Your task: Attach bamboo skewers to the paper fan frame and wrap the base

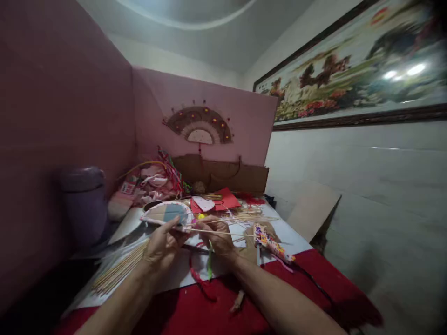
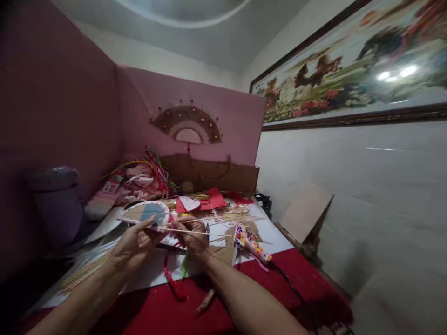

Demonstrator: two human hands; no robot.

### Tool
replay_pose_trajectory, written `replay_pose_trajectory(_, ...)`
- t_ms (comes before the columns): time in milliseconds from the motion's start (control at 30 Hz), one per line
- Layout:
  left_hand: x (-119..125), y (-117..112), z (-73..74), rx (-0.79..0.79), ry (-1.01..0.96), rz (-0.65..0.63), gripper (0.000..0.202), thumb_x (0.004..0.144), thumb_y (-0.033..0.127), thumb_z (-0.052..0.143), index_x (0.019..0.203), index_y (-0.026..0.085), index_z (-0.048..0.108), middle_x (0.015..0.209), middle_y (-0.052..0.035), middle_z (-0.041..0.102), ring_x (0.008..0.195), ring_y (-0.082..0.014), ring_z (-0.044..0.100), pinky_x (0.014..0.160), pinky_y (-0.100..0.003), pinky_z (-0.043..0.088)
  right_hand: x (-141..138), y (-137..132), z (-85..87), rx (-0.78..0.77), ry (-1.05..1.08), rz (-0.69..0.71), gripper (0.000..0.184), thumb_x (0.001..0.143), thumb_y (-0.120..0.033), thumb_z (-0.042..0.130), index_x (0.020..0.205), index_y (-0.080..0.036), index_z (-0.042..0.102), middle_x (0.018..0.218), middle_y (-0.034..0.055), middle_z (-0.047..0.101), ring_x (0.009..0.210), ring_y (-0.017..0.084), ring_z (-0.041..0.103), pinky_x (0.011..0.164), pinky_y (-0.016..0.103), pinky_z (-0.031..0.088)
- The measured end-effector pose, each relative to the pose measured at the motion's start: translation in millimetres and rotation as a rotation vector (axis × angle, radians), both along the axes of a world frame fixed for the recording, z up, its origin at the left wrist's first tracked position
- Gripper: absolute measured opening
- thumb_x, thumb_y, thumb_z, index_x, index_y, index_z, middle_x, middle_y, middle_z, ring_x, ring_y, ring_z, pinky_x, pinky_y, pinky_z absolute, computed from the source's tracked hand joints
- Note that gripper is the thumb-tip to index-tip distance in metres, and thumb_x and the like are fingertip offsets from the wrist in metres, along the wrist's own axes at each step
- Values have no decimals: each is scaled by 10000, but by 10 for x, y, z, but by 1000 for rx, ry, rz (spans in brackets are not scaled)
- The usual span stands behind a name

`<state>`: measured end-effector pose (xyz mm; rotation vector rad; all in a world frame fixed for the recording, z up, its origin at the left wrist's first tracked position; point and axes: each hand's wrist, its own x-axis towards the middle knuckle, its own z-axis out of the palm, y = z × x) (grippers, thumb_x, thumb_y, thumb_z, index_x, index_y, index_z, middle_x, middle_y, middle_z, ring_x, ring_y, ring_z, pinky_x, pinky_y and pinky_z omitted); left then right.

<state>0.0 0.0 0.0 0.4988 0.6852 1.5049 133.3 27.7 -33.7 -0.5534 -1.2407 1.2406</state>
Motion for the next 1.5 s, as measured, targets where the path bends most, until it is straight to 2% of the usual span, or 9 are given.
replay_pose_trajectory(267, -9, -10, -19, 23, 26, 1, 138, 818, 61, 490, 738, 89, 599, 654, -55, 653, 558, -132, 615, 560, -297, 573, -12, -41, 11, -7, -16, -3, 219, 656, -357, 729, 659, -155, 643, 461, -61, 516, 342, 31, 340, 330, 174, 226)
replay_pose_trajectory(700, 18, -12, -9, 7, 11, 22, 179, 818, 49, 487, 676, 90, 589, 602, -49, 632, 534, -126, 610, 562, -291, 577, -12, -26, 1, 17, -22, -6, 230, 667, -361, 717, 678, -151, 626, 459, -60, 521, 339, 32, 353, 328, 163, 244)
replay_pose_trajectory(1000, -34, 48, -3, 14, -40, 56, 262, 852, 37, 432, 636, 84, 574, 563, -58, 634, 514, -115, 618, 564, -262, 577, 3, -21, -77, -5, -104, 28, 272, 701, -346, 673, 889, -151, 650, 525, -44, 556, 378, 41, 364, 372, 173, 252)
replay_pose_trajectory(1167, -53, 53, 7, 50, -46, 52, 248, 865, 67, 431, 680, 86, 595, 627, -77, 670, 560, -132, 645, 596, -279, 583, 6, -40, -69, 22, -154, 33, 293, 662, -424, 699, 718, -142, 646, 526, -29, 540, 413, 61, 414, 405, 194, 309)
replay_pose_trajectory(1333, -25, 39, -32, 84, -7, 35, 227, 851, 59, 460, 691, 84, 619, 641, -81, 677, 587, -136, 653, 626, -274, 580, 29, -56, -47, 81, -128, -10, 435, 703, -556, 618, 586, -139, 589, 449, -36, 460, 369, 52, 339, 372, 205, 229)
replay_pose_trajectory(1500, 8, 24, -62, 94, -18, -32, 192, 831, 52, 490, 715, 70, 641, 706, -109, 694, 657, -159, 667, 672, -288, 577, 50, -92, -23, 94, -146, -9, 458, 765, -535, 561, 521, -149, 562, 416, -32, 441, 369, 61, 352, 392, 215, 254)
